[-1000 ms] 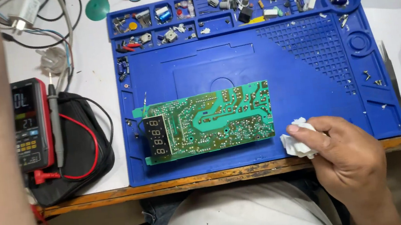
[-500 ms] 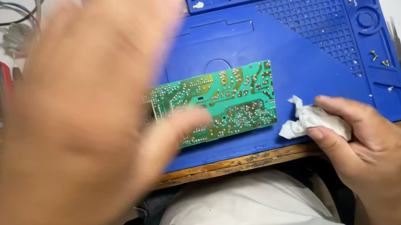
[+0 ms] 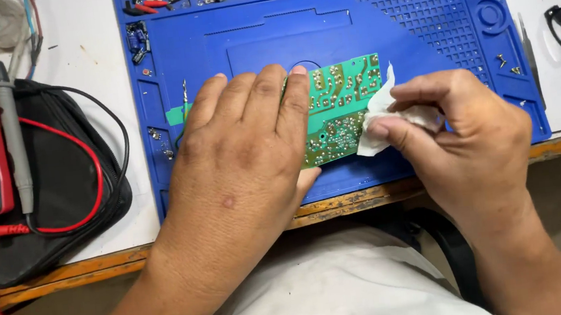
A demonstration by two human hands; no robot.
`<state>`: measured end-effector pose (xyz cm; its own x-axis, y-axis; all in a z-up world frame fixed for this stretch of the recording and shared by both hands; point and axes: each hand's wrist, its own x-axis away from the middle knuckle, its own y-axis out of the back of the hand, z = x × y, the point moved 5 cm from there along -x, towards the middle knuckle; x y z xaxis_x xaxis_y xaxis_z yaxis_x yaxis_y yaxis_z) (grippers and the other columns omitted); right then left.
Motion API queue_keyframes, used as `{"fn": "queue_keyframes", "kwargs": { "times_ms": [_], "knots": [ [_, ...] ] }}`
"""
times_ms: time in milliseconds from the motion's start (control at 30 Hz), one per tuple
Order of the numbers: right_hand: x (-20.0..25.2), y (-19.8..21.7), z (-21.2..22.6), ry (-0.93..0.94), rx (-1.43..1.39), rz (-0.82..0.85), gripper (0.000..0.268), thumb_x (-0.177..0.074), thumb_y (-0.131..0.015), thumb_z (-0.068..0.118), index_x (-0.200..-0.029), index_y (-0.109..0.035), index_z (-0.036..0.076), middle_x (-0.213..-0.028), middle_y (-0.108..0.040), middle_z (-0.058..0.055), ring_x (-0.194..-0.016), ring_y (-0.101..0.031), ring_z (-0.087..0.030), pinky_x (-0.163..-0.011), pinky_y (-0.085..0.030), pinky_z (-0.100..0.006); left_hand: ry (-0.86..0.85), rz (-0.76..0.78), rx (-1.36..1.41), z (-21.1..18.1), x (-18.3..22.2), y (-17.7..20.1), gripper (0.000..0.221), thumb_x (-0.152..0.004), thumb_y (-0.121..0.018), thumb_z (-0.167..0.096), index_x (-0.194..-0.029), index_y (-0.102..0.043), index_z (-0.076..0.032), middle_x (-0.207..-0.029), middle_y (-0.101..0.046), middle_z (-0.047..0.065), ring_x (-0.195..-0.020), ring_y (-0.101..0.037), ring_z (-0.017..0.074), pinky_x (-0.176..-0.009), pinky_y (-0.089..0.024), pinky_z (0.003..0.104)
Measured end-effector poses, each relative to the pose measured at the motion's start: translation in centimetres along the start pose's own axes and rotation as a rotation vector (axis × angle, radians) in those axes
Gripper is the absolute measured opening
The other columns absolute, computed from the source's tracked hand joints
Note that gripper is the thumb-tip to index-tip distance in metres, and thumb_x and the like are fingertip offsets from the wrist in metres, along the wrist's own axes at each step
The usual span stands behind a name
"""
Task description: Repairing a circuit board by cleaning it with a cloth, soldering components, and brushing off debris.
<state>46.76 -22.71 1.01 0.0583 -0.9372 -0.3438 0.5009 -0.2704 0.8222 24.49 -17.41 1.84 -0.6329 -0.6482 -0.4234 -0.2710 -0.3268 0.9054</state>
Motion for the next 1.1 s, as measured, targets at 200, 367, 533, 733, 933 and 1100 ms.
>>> {"fn": "queue_keyframes", "kwargs": {
  "times_ms": [200, 367, 533, 733, 933, 1100],
  "knots": [
    [-0.7, -0.7, 0.5, 0.095, -0.031, -0.006, 0.012, -0.113, -0.096, 0.01, -0.118, -0.087, 0.003, -0.117, -0.08, -0.016, -0.107, -0.077, -0.026, -0.098, -0.059, -0.036, -0.008, -0.003, 0.012, 0.1, 0.0, 0.0, 0.116, -0.067, -0.101, -0.066, -0.161, -0.069, -0.005, -0.149, -0.073, 0.011, -0.123, -0.069, 0.0291, -0.113, -0.052, 0.044],
    [-0.7, 1.3, -1.4, -0.137, -0.246, -0.299, 0.017, -0.133, -0.095, -0.005, -0.132, -0.081, -0.013, -0.121, -0.084, -0.023, -0.109, -0.077, -0.024, -0.098, -0.063, -0.032, 0.012, -0.035, 0.012, 0.6, 0.2, 0.0, 0.122, -0.063, -0.105, -0.072, -0.159, -0.07, -0.006, -0.147, -0.073, 0.011, -0.121, -0.069, 0.0286, -0.111, -0.053, 0.044],
    [-2.0, 1.0, 0.2, 0.173, 0.171, -0.019, 0.009, -0.121, -0.096, 0.006, -0.123, -0.09, -0.001, -0.118, -0.087, -0.014, -0.109, -0.077, -0.032, -0.1, -0.058, -0.044, 0.001, -0.009, -0.009, 0.3, 0.0, -0.3, 0.119, -0.066, -0.101, -0.073, -0.161, -0.071, -0.008, -0.145, -0.074, 0.009, -0.122, -0.069, 0.0269, -0.108, -0.053, 0.043],
    [-1.7, -1.4, 1.1, 0.334, 0.181, 0.043, 0.017, -0.116, -0.093, 0.027, -0.118, -0.088, 0.011, -0.111, -0.085, -0.007, -0.096, -0.077, -0.025, -0.087, -0.049, -0.043, 0.002, -0.004, 0.026, 0.3, -0.2, 0.0, 0.118, -0.063, -0.102, -0.068, -0.158, -0.07, -0.007, -0.145, -0.074, 0.01, -0.119, -0.069, 0.029, -0.102, -0.052, 0.044],
    [-1.4, -2.3, 2.2, 0.311, 0.135, -0.012, 0.013, -0.122, -0.084, 0.018, -0.116, -0.081, 0.006, -0.114, -0.083, -0.011, -0.104, -0.078, -0.03, -0.092, -0.054, -0.044, -0.008, -0.011, 0.038, 0.3, -0.3, -0.2, 0.12, -0.063, -0.103, -0.07, -0.159, -0.071, -0.007, -0.149, -0.076, 0.012, -0.125, -0.071, 0.0295, -0.106, -0.052, 0.044],
    [-1.4, 0.9, 2.3, 0.221, 0.107, -0.104, 0.014, -0.122, -0.097, 0.007, -0.122, -0.086, -0.002, -0.118, -0.087, -0.018, -0.108, -0.08, -0.034, -0.103, -0.055, -0.046, -0.003, 0.005, 0.036, 0.5, -0.2, -0.3, 0.12, -0.065, -0.103, -0.073, -0.16, -0.07, -0.007, -0.146, -0.074, 0.01, -0.121, -0.069, 0.029, -0.103, -0.052, 0.045]
  ]
}}
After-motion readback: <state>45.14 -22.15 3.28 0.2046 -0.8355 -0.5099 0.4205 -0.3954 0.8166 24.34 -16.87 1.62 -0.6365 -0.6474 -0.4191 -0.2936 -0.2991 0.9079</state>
